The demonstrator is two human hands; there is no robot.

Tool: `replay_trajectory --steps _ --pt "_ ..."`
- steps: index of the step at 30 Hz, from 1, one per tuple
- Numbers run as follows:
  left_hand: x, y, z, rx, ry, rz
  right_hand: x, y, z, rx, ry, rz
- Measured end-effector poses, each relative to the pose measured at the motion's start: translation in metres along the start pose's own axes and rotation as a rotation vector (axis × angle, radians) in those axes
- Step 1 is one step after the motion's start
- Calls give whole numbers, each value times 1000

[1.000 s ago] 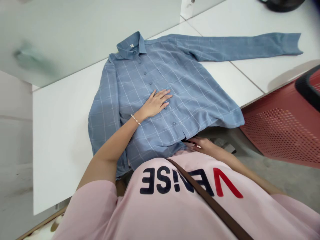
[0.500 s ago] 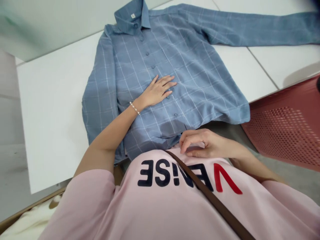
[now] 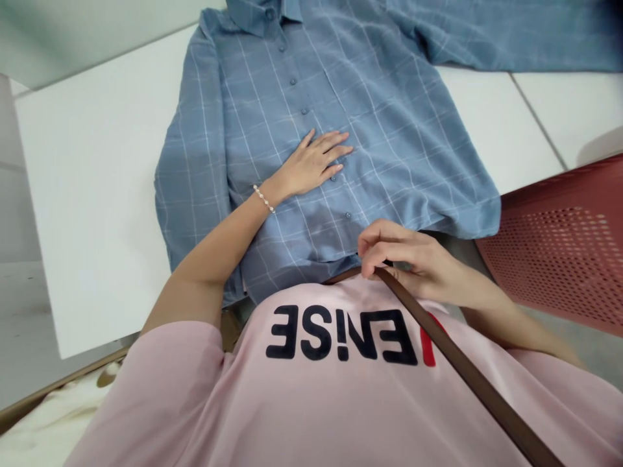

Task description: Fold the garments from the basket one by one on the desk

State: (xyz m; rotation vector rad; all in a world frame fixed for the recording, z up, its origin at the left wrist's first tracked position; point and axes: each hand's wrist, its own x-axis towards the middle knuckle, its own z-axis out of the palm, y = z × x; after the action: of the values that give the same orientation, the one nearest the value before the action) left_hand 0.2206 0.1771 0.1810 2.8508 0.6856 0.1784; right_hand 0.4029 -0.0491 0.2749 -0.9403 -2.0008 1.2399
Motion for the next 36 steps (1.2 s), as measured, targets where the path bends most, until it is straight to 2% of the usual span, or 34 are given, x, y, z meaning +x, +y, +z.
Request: replay_trajectory --steps 5,8,11,13,16,21,25,27,30,32,34,36 --pt "0 1 -1 6 16 9 -21 5 1 -108 119 162" --pt "0 1 -2 -5 -11 -11 -37 5 6 -184 265 263" --pt "-1 1 -3 0 -15 -8 -48 2 12 -276 455 236" --pt "-1 1 -2 -1 5 4 -50 -2 13 -279 500 212" --pt "0 0 -1 -28 6 -7 -48 -6 7 -174 393 232" --pt "0 1 2 -76 14 -10 -47 3 -6 176 1 230" --pt "0 5 3 -29 49 12 -45 12 -8 391 -153 191" --pt "0 6 2 -1 51 14 -44 12 -12 461 -177 157" --pt "1 9 1 21 43 11 -41 12 -33 480 -94 174" --pt "1 11 -1 26 38 14 -37 22 -63 382 46 242" --pt "2 12 -2 30 36 19 -31 44 -105 297 277 331" --pt "2 13 -3 29 32 18 -24 77 -154 343 577 403"
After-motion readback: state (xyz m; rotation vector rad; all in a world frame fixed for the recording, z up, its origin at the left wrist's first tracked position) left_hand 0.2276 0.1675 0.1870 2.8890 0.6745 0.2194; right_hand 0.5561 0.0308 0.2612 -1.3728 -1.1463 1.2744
